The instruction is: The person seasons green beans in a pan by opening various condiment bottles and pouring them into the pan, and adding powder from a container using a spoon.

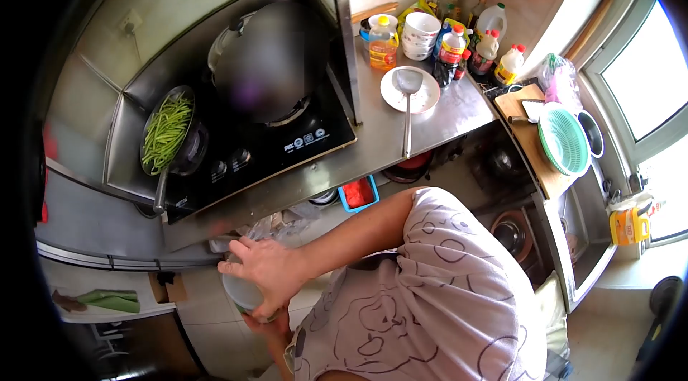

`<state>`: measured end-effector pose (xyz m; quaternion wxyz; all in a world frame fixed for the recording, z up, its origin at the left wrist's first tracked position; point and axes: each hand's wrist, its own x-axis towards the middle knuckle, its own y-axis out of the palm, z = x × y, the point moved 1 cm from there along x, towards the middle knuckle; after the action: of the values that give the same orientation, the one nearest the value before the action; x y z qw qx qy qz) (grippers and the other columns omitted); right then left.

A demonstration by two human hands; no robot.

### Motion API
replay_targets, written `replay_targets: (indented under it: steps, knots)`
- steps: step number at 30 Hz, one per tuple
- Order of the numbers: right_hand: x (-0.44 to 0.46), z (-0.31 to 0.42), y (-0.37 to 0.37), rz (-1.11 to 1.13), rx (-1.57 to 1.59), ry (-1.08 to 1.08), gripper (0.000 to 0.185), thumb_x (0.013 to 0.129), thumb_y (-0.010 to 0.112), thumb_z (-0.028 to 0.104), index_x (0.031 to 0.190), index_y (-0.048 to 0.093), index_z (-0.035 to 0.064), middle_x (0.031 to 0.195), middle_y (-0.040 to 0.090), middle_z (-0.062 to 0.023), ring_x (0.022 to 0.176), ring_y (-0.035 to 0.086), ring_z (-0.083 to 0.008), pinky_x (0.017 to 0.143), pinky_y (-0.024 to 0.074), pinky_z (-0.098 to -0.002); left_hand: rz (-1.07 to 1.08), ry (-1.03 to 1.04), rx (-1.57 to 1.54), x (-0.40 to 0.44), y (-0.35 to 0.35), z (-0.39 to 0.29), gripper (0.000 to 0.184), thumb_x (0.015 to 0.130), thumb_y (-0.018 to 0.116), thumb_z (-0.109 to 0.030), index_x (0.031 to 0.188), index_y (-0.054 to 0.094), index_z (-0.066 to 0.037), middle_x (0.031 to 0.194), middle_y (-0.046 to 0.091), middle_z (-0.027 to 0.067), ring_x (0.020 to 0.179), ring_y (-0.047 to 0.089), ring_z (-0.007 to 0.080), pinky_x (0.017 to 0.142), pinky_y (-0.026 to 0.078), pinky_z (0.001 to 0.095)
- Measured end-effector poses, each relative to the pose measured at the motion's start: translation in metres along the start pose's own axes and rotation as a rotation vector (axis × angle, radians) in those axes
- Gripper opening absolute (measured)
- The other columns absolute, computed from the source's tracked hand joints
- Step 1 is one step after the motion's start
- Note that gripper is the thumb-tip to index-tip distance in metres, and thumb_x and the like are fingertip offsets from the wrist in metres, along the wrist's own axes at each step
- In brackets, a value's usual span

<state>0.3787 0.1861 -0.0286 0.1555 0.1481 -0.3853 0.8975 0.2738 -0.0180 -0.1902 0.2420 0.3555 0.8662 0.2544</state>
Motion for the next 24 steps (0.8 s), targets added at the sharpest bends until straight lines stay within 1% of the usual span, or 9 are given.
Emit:
replay_targets:
  steps: [2,5,9,11,15,17,18,20,24]
  knots:
    - [0.015,0.007,0.019,0.024,-0.002,0.002,0.089,0.057,0.077,0.047,0.129,0.046,0.0043,0.108,0.044,-0.0198,0.099,0.049,-0.0361,0.073,0.0484,-0.0452,-0.059,-0.075,-0.074,0.002,-0.027,-0.014,0.09,0.074,0.049,-0.075,0.141,0.035,-0.016,0.126,0.049,0.0027,0.104,0.052,0.0246,0.075,0.045,0.043]
    - [0.034,0.017,0.041,0.094,-0.01,0.016,0.085,0.059,0.075,0.046,0.129,0.047,0.0061,0.109,0.043,-0.0198,0.097,0.051,-0.0362,0.072,0.0485,-0.0452,-0.061,-0.096,-0.028,0.004,-0.049,-0.032,0.085,0.073,0.05,-0.075,0.136,0.039,-0.019,0.114,0.053,0.0006,0.088,0.051,0.0221,0.062,0.04,0.0382]
    - [0.052,0.023,0.06,0.23,-0.034,0.007,0.082,0.06,0.072,0.045,0.129,0.047,0.0096,0.111,0.042,-0.0192,0.095,0.053,-0.0369,0.071,0.0484,-0.0452,-0.113,-0.12,0.027,0.009,-0.12,-0.026,0.083,0.074,0.05,-0.074,0.135,0.04,-0.019,0.116,0.052,0.0017,0.09,0.051,0.0223,0.061,0.04,0.0387]
    - [0.059,0.021,0.07,0.234,-0.055,-0.013,0.082,0.06,0.072,0.045,0.13,0.046,0.0108,0.112,0.042,-0.0189,0.095,0.053,-0.0374,0.071,0.0485,-0.0452,-0.133,-0.143,-0.107,0.007,-0.101,-0.033,0.081,0.075,0.052,-0.071,0.135,0.04,-0.016,0.118,0.051,0.0034,0.09,0.051,0.0223,0.061,0.039,0.0393]
    - [0.078,0.002,0.076,0.246,-0.062,-0.127,0.086,0.062,0.072,0.051,0.135,0.043,0.0167,0.12,0.042,-0.0196,0.099,0.052,-0.0385,0.072,0.0488,-0.0454,-0.134,-0.012,-0.028,0.015,-0.074,-0.048,0.081,0.077,0.053,-0.069,0.136,0.038,-0.015,0.121,0.051,0.0056,0.094,0.052,0.0241,0.062,0.041,0.0407]
    - [0.097,-0.006,0.079,0.143,-0.088,-0.158,0.089,0.063,0.072,0.056,0.138,0.041,0.0196,0.122,0.041,-0.0199,0.103,0.05,-0.0385,0.072,0.049,-0.045,-0.164,0.15,-0.143,0.022,-0.046,-0.064,0.08,0.079,0.056,-0.066,0.139,0.036,-0.017,0.127,0.048,0.006,0.104,0.051,0.0261,0.077,0.045,0.0433]
    - [0.104,-0.01,0.08,0.037,-0.109,-0.191,0.092,0.063,0.072,0.061,0.14,0.039,0.0225,0.125,0.041,-0.0202,0.106,0.048,-0.0385,0.072,0.0492,-0.0447,-0.167,0.152,-0.145,0.025,-0.032,-0.072,0.08,0.079,0.056,-0.066,0.139,0.036,-0.017,0.127,0.048,0.006,0.104,0.051,0.0261,0.077,0.045,0.0433]
    - [0.121,-0.007,0.069,0.093,-0.055,-0.129,0.093,0.063,0.071,0.064,0.141,0.039,0.024,0.128,0.04,-0.0203,0.109,0.047,-0.0387,0.075,0.0481,-0.0462,-0.192,0.379,0.005,0.035,-0.007,-0.085,0.079,0.08,0.056,-0.065,0.139,0.035,-0.017,0.135,0.041,0.0058,0.113,0.046,0.0267,0.096,0.041,0.0422]
    - [0.159,-0.003,0.05,0.063,0.039,-0.167,0.093,0.061,0.072,0.066,0.14,0.043,0.0253,0.129,0.041,-0.0196,0.115,0.043,-0.0394,0.087,0.0417,-0.0519,-0.226,0.461,0.046,0.046,-0.003,-0.108,0.074,0.083,0.052,-0.062,0.139,0.036,-0.016,0.135,0.043,0.0073,0.114,0.047,0.0271,0.097,0.041,0.0423]
